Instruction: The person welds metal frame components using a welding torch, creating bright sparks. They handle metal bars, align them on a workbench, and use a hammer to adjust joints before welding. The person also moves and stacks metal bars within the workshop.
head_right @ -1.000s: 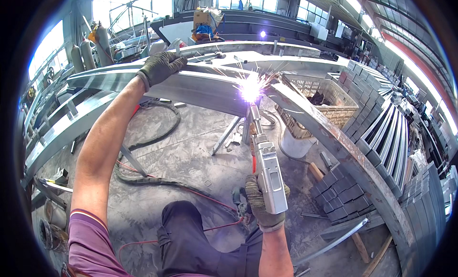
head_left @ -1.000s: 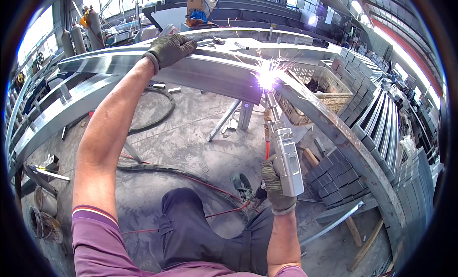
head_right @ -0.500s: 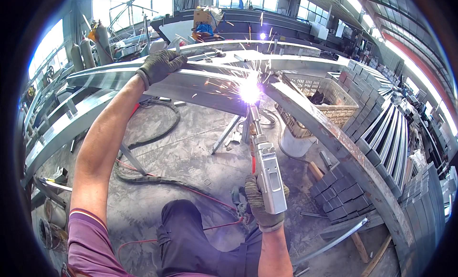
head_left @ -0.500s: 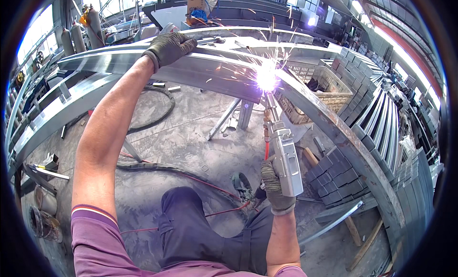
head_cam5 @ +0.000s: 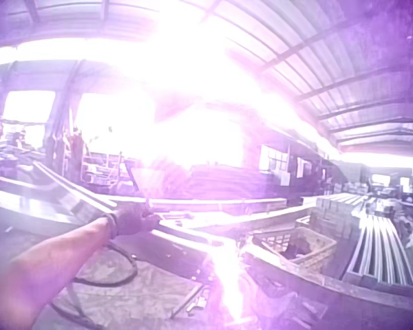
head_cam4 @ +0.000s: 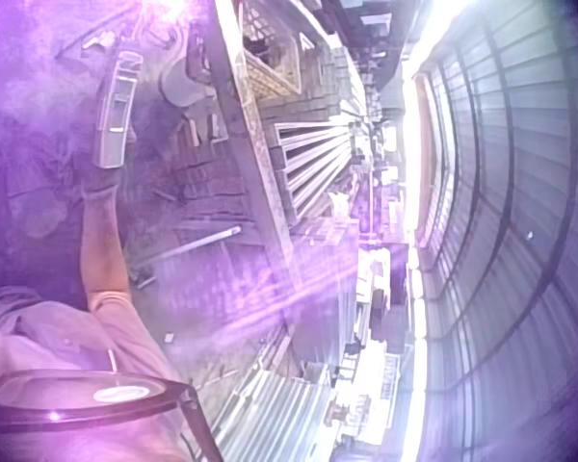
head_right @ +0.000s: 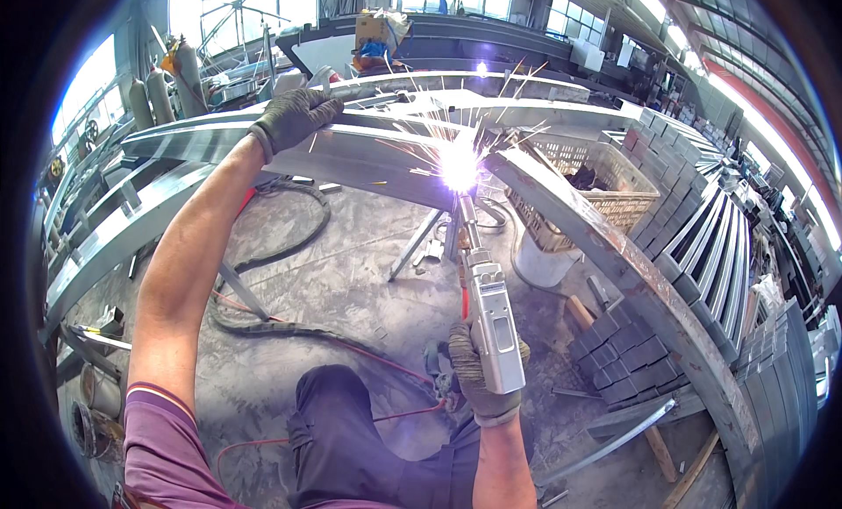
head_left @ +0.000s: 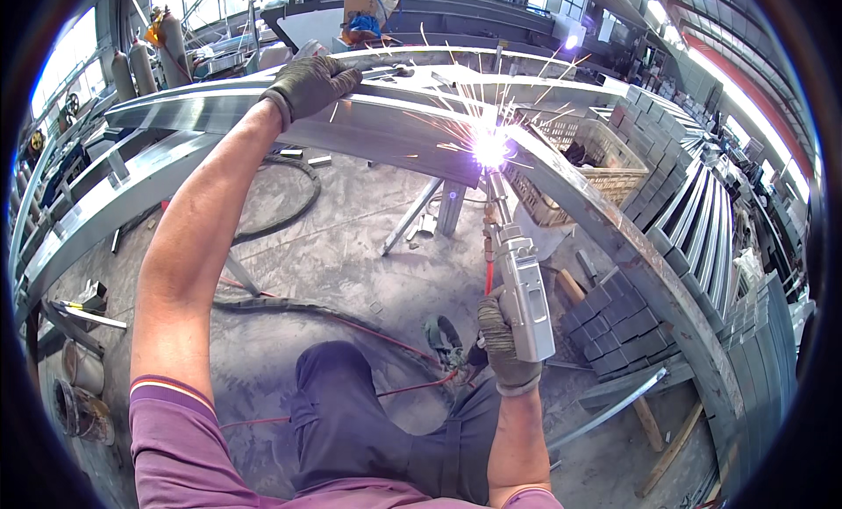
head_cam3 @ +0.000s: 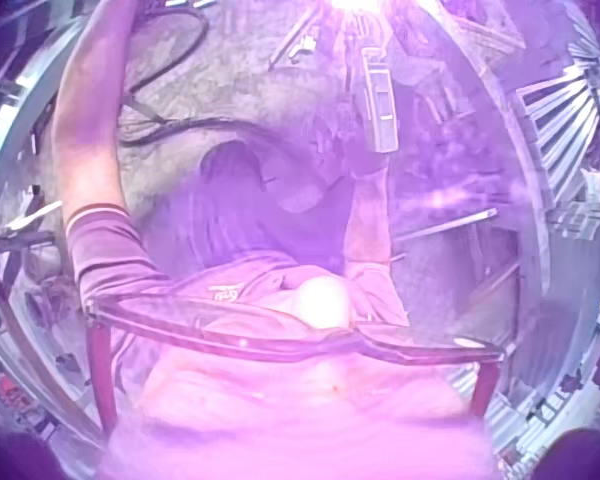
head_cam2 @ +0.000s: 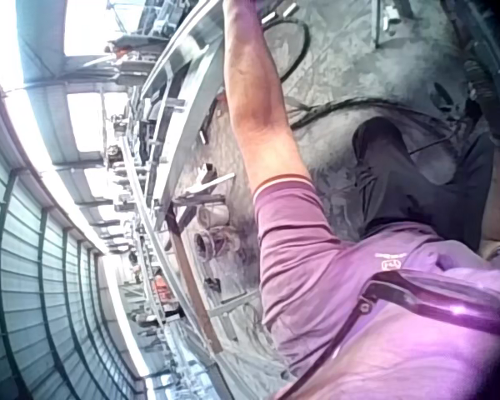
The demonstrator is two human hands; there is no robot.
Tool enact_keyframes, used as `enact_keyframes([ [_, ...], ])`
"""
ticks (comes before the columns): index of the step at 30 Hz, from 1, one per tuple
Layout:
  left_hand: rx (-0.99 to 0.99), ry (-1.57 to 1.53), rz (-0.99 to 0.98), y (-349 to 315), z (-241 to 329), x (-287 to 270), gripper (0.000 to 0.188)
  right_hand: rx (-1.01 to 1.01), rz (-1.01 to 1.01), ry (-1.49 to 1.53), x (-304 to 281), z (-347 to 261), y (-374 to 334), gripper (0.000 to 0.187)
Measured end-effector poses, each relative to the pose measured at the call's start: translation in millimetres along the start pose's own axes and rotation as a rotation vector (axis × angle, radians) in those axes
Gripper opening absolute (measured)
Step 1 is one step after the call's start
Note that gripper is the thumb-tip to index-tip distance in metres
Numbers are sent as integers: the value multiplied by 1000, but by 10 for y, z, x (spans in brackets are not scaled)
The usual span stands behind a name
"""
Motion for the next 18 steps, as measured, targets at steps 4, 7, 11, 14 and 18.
enact_keyframes([
  [4,-14,-2,-27,17,14,17,48,31,-34,67,-22,127,-42,31],
  [7,-21,28,-23,21,1,-17,48,37,-41,69,-14,158,-43,33],
  [11,-53,51,-69,26,22,-7,49,21,-36,58,-15,117,-45,32],
  [14,-31,-2,-55,9,42,-17,48,32,-16,64,-15,136,-62,30],
  [18,-6,-28,9,-4,46,-43,45,57,-8,43,-15,167,-70,31],
])
Point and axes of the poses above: each hand's wrist, its own y-axis towards the middle knuckle, its own x-axis out of the palm, z = x × y, the point moved 7 cm from there along y, towards the middle knuckle, and after that the axes turned 5 degrees about y, right-handed, at the moved point
